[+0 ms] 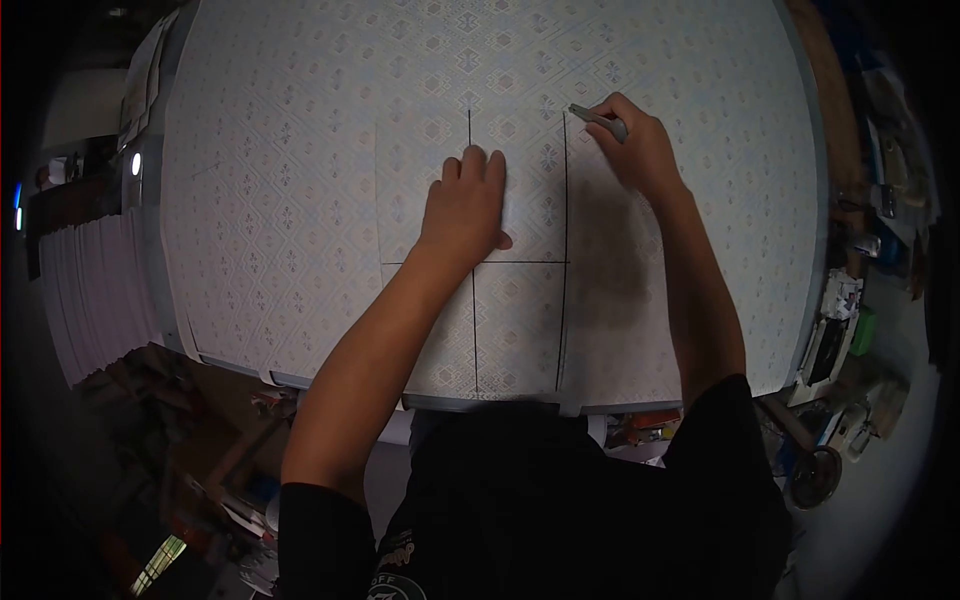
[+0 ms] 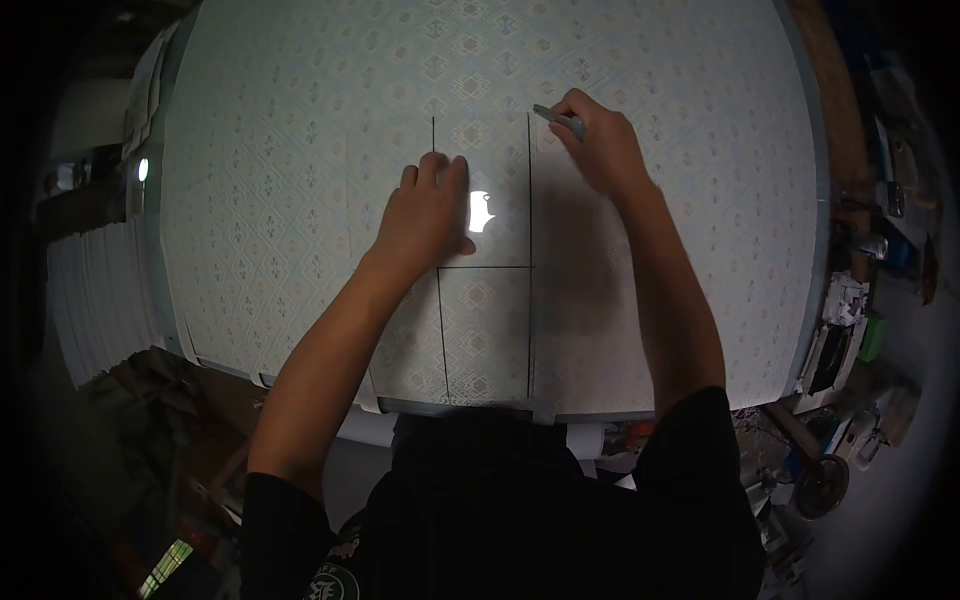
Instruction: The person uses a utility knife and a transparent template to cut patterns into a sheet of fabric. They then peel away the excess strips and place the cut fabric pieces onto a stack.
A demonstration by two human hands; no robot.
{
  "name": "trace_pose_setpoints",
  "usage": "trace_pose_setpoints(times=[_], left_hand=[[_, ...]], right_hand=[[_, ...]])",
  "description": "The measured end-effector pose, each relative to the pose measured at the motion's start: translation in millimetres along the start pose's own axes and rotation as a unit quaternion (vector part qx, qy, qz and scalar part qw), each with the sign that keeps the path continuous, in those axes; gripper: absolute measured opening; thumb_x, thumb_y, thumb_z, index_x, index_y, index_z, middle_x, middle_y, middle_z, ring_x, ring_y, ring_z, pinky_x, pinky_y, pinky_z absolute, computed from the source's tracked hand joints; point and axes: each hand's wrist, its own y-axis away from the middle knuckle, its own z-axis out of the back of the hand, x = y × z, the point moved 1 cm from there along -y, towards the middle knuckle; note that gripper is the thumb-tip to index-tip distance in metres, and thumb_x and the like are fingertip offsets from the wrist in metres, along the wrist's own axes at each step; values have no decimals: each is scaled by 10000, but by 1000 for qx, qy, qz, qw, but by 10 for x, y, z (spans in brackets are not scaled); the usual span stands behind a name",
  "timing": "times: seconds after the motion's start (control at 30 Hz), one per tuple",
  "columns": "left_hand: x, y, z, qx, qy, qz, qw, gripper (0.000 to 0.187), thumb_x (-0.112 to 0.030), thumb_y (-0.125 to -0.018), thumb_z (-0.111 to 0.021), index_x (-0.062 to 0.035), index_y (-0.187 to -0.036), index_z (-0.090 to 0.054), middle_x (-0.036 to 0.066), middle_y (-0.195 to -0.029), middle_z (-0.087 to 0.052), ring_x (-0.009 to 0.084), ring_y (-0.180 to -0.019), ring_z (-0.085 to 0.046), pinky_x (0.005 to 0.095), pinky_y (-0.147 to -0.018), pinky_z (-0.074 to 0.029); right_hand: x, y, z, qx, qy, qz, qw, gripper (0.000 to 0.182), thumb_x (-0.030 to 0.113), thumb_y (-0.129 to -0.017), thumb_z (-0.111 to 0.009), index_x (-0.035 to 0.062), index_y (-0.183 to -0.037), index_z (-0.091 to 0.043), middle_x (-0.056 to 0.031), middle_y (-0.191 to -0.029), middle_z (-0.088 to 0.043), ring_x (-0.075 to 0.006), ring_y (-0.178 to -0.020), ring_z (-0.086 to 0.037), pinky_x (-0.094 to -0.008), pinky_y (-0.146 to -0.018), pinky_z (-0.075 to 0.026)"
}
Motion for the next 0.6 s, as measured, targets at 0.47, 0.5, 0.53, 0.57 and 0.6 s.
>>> trace_pose_setpoints(times=[0.47,0.5,0.53,0.57,0.6], left_hand=[[-27,12,89,3,-65,103,993,1254,-366,-507,-1014,-99,-1554,-378,387,-1606,-197,716,-1415,-188,784,-979,-441],[-19,4,83,4,-59,103,993,1244,-324,-507,-1017,-114,-1549,-371,373,-1610,-195,707,-1424,-181,783,-1002,-430],[-15,1,82,4,-53,103,993,1236,-281,-507,-1020,-128,-1543,-364,360,-1614,-193,698,-1432,-174,781,-1025,-419],[-10,-2,91,7,-51,105,993,1236,-311,-516,-1015,-126,-1549,-361,359,-1612,-196,696,-1426,-190,773,-1013,-434],[5,-4,95,3,-54,112,992,1236,-311,-516,-1015,-126,-1549,-361,359,-1612,-196,696,-1426,-190,773,-1013,-434]], right_hand=[[576,-1004,-450,280,37,235,930,164,121,-919,-760,68,-984,-619,-84,-905,-726,-241,-800,-679,-385,-734,-518],[676,-1088,-679,268,22,273,924,171,123,-923,-756,65,-996,-613,-93,-916,-731,-260,-803,-683,-392,-732,-520],[815,-1139,-861,255,8,311,915,179,126,-927,-753,61,-1008,-607,-101,-927,-735,-280,-806,-688,-399,-729,-521],[945,-1185,-1014,256,3,318,913,179,126,-927,-753,61,-1008,-607,-101,-927,-735,-280,-806,-688,-399,-729,-521],[1089,-1238,-1146,264,9,320,910,180,130,-932,-749,58,-1011,-605,-105,-926,-735,-292,-803,-686,-403,-726,-521]])
